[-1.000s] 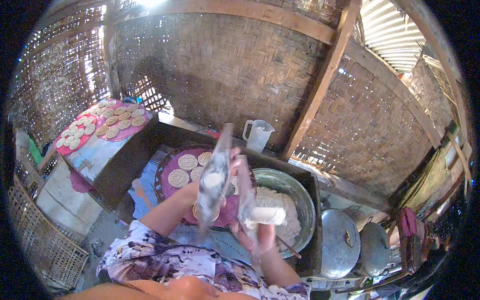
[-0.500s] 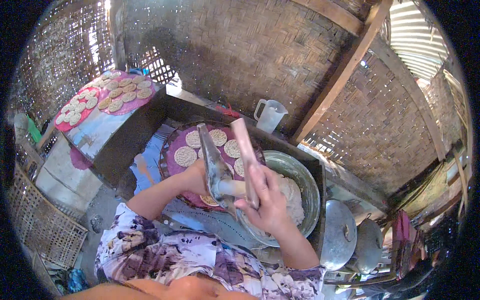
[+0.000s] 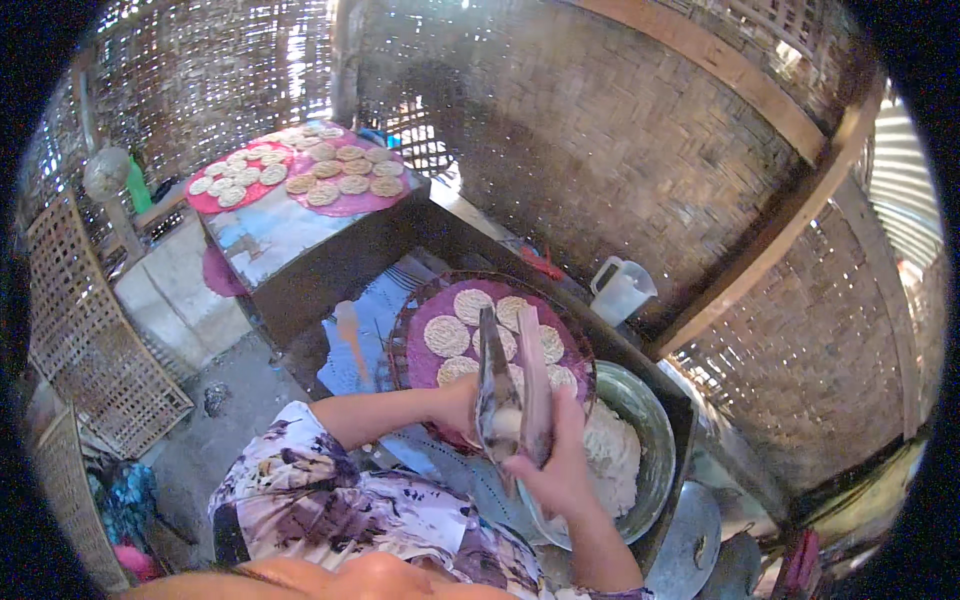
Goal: The person prepares snacks by scooping dough from a large metal bowl and using a manual extruder to press spiral patterns onto a tray. The person moves the tray and continues extruding dough until the tray is full.
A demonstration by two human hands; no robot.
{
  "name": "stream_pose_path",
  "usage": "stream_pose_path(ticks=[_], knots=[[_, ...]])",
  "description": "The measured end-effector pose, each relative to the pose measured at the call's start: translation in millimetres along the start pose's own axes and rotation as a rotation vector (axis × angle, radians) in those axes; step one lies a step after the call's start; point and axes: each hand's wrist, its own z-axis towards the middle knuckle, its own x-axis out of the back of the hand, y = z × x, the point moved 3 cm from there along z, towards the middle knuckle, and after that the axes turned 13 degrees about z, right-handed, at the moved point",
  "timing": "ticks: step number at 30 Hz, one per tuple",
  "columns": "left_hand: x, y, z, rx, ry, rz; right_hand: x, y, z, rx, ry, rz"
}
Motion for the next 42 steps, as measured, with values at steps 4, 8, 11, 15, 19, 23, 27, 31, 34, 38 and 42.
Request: stream_pose_path(ticks=[4,8,11,15,19,23,27,31,34,38,42], knots=[[3.9,-7.0,4.9,0.005,0.039,-0.318,6.3,51.9,-33.9,-0.866,-0.352,1.065],[69.8,10.7,24.2,-0.152,-0.210,-1.223,-6.3,15.5,-23.3,-0.629,-0.443,1.362],[120.6,54.3,63.5,-0.583,-0.139,-1.668,8.4,45.6,-54.0,-0.718,-0.512,1.420],[129.2,62.2,68.7,-0.707,-0.120,-1.515,43.3,69.0,-57.9,-0.759,-0.605,1.346],[102.5,4.6,76.2,-0.375,0.165,-1.607,39.9,73.4,-23.2,-0.866,-0.536,1.276],[46.1,-53.9,80.6,-0.137,0.168,-2.007,38.4,91.1,-23.3,-1.035,-0.474,1.292],[22.4,-70.9,70.3,-0.153,0.278,-2.007,32.6,91.9,-23.1,-1.092,-0.433,1.142],[20.1,-70.6,55.7,-0.185,0.322,-2.038,33.3,81.0,-18.0,-1.103,-0.492,0.977],[30.9,-67.6,41.9,-0.160,0.335,-2.028,19.4,79.2,-19.1,-1.099,-0.460,0.994],[40.8,-70.3,46.3,-0.199,0.326,-1.994,19.1,81.3,-10.7,-1.033,-0.482,0.917],[29.0,-67.8,50.0,-0.159,0.321,-1.982,25.5,77.9,-16.1,-1.002,-0.441,0.920]])
